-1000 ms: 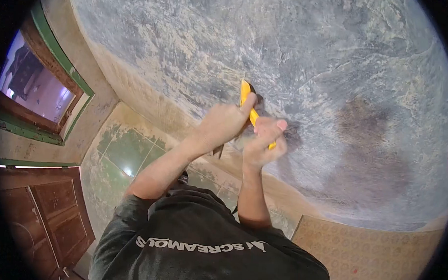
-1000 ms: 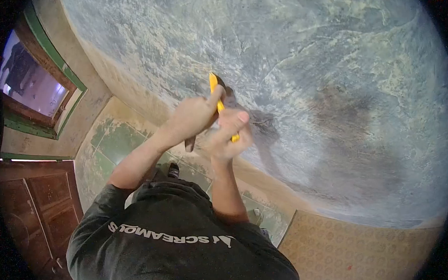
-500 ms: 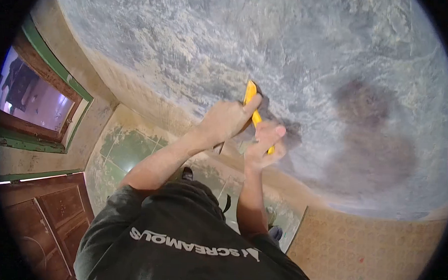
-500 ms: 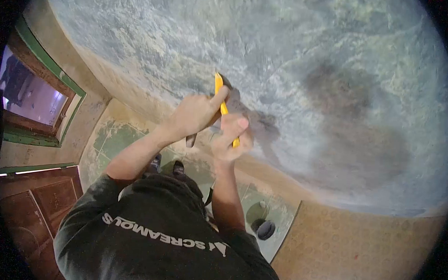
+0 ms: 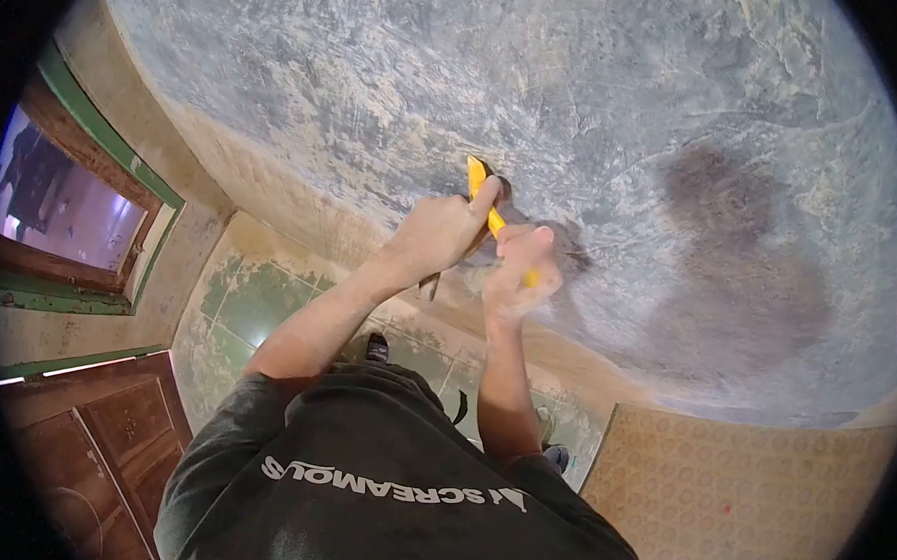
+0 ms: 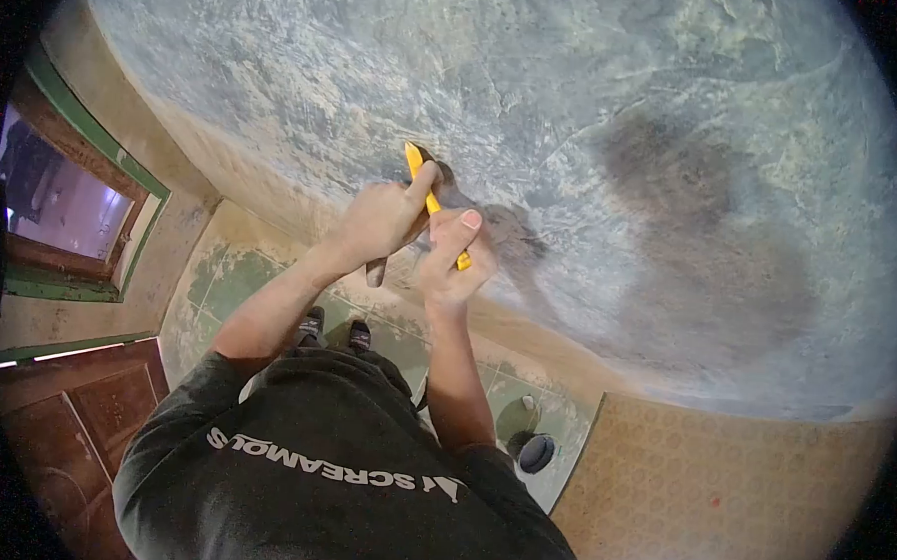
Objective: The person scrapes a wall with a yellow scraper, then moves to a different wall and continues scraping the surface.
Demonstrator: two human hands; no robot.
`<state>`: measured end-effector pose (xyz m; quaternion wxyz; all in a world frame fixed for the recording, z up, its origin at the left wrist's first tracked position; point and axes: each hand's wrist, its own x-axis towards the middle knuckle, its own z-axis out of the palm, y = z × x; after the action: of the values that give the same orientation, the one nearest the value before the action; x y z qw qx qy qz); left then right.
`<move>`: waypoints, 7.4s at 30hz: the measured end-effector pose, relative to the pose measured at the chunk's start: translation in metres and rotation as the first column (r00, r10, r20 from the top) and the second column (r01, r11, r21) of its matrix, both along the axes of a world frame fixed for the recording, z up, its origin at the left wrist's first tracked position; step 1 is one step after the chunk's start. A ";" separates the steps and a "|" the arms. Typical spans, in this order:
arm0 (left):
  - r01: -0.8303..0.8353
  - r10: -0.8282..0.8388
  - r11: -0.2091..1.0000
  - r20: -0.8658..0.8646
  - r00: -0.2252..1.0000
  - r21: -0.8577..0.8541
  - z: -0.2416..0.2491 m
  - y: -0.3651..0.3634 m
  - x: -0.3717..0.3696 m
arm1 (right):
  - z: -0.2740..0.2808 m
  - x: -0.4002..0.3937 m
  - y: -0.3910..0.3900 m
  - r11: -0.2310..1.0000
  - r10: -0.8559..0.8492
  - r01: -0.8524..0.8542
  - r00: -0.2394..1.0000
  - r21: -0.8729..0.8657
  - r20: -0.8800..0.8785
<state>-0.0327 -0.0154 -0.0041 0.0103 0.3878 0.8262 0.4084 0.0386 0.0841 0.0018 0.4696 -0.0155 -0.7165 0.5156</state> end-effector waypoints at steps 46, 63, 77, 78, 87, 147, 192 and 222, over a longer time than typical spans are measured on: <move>0.053 -0.055 0.998 -0.055 0.997 -0.042 0.010 0.009 -0.008 | 0.007 -0.007 -0.009 0.989 -0.102 0.075 0.968 -0.125 -0.229; 0.078 -0.109 0.986 -0.219 0.970 -0.147 0.013 -0.008 -0.020 | -0.001 -0.018 -0.029 0.959 -0.119 0.071 0.980 -0.276 -0.161; 0.178 -0.233 0.962 -0.283 0.930 -0.208 0.013 -0.017 -0.030 | -0.014 -0.006 -0.039 0.965 -0.232 0.213 0.966 -0.155 -0.114; 0.191 -0.235 0.964 -0.263 0.936 -0.185 0.014 -0.007 -0.025 | -0.005 -0.002 -0.026 0.939 -0.234 0.195 0.966 -0.282 -0.111; 0.190 -0.239 0.942 -0.157 0.958 -0.276 0.026 -0.014 -0.031 | -0.014 -0.015 -0.037 0.886 -0.327 0.235 0.928 -0.399 -0.180; -0.099 0.078 0.994 -0.310 0.947 -0.054 -0.041 -0.118 0.004 | -0.067 0.024 -0.073 0.885 0.274 -0.090 0.894 -0.457 0.355; 0.636 -0.662 0.747 0.293 0.689 0.192 -0.007 -0.117 -0.117 | -0.068 -0.094 -0.234 0.585 -0.766 0.808 0.580 -0.070 0.278; 0.717 -0.733 0.648 0.466 0.496 0.256 0.011 -0.108 -0.107 | -0.041 -0.064 -0.200 0.703 -0.702 0.709 0.678 0.056 0.217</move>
<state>-0.1398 -0.1237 0.0073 0.4031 0.5690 0.5433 0.4675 -0.0258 -0.1163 -0.0389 0.5483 -0.3555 -0.6943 0.3014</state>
